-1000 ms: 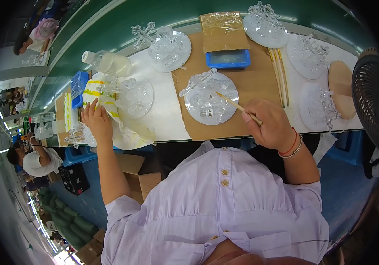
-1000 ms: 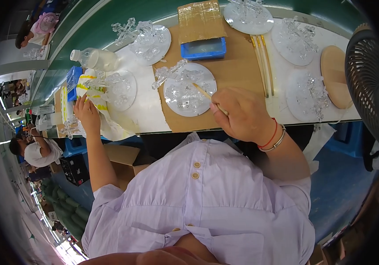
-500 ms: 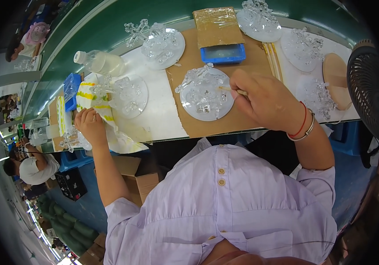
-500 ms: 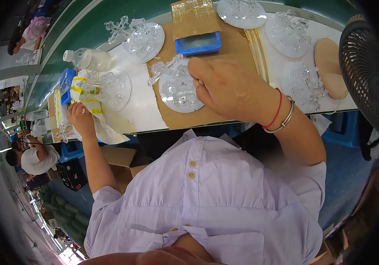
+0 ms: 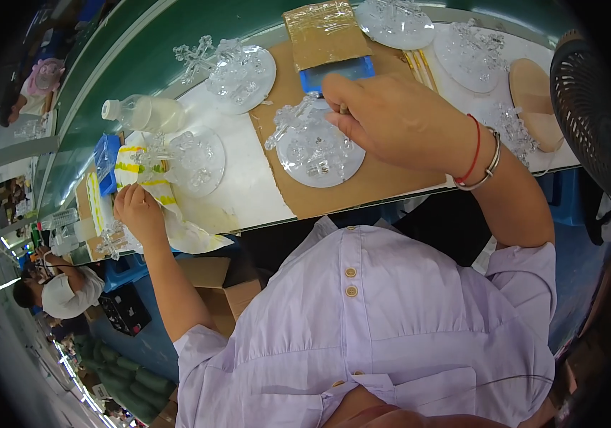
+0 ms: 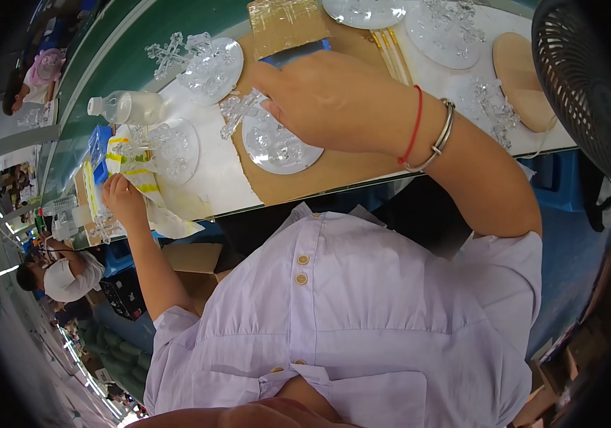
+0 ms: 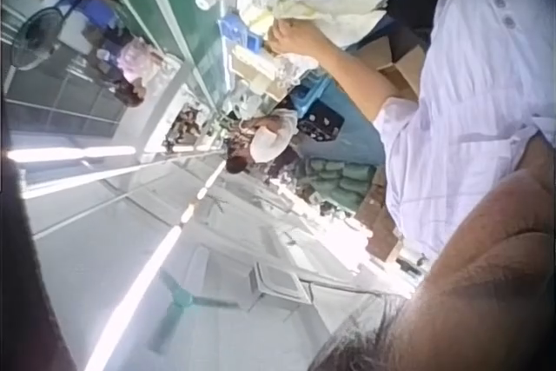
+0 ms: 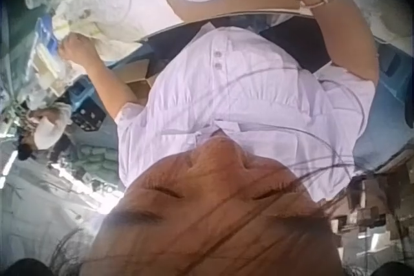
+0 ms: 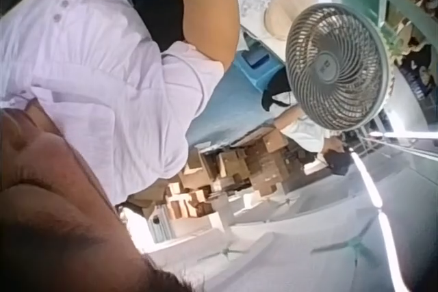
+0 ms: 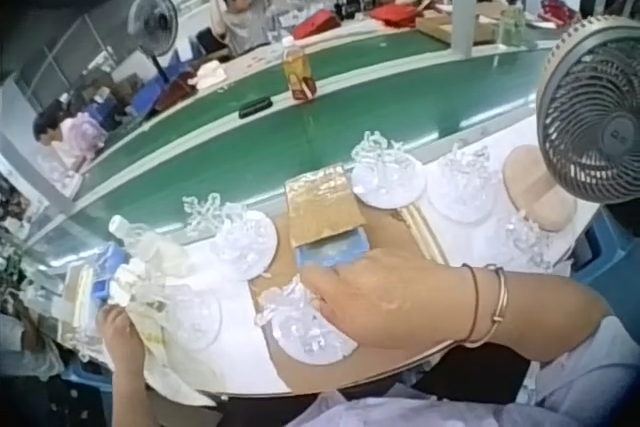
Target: Applying adhesive to clear decorative lighting components using a wooden stick on an assembly line.
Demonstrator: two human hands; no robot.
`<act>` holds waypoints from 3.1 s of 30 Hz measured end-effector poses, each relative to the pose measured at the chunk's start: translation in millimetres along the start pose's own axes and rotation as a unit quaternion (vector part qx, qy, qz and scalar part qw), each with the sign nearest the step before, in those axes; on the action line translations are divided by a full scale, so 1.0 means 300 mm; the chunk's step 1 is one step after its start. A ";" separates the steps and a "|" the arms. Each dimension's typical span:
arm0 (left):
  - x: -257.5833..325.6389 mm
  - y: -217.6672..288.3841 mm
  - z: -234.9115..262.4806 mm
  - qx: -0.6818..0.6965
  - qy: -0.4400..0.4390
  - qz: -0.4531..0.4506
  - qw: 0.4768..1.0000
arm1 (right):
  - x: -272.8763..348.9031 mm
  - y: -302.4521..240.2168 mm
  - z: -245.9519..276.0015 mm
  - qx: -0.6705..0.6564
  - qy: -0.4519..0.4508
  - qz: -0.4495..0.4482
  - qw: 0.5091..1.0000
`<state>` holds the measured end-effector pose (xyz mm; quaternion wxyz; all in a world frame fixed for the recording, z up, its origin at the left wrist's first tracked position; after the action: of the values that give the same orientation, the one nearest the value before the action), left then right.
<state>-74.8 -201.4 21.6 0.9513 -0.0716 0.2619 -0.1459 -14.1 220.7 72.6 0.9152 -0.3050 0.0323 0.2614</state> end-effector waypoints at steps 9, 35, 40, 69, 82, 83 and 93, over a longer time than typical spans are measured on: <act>0.023 -0.047 -0.028 -0.014 -0.025 0.026 0.999 | 0.044 0.019 0.028 -0.064 0.064 0.002 0.996; 0.018 0.019 0.032 -0.089 -0.020 0.018 0.996 | 0.026 -0.022 0.031 -0.060 -0.029 0.024 0.997; 0.148 -0.073 0.040 -0.035 -0.029 0.105 0.993 | 0.019 -0.022 0.031 -0.061 -0.029 -0.001 0.998; 0.266 -0.195 -0.020 -0.054 -0.286 0.098 0.952 | -0.003 -0.021 0.030 -0.066 -0.005 0.019 0.998; -0.159 0.631 0.323 0.394 -0.089 -0.058 0.913 | 0.018 0.017 0.038 -0.066 -0.028 -0.006 0.997; -0.177 0.682 0.313 0.417 -0.077 -0.081 0.902 | 0.021 0.019 0.043 -0.073 -0.020 0.001 0.997; -0.170 0.758 0.170 0.463 -0.076 0.013 0.883 | 0.119 0.125 0.049 -0.137 0.046 -0.060 0.988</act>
<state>-35.5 33.0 41.0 0.8949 0.3698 0.0926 -0.2322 -3.6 270.9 56.3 0.8764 -0.4404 0.0202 0.1936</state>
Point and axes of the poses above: each hand's wrist, its own x-axis away from the middle knuckle, its own z-axis out of the back of the hand, y = z × x, the point moved 4 cm from there along -x, towards the middle knuckle, and after that the axes turned 1 degree about z, right-handed, at the moved point
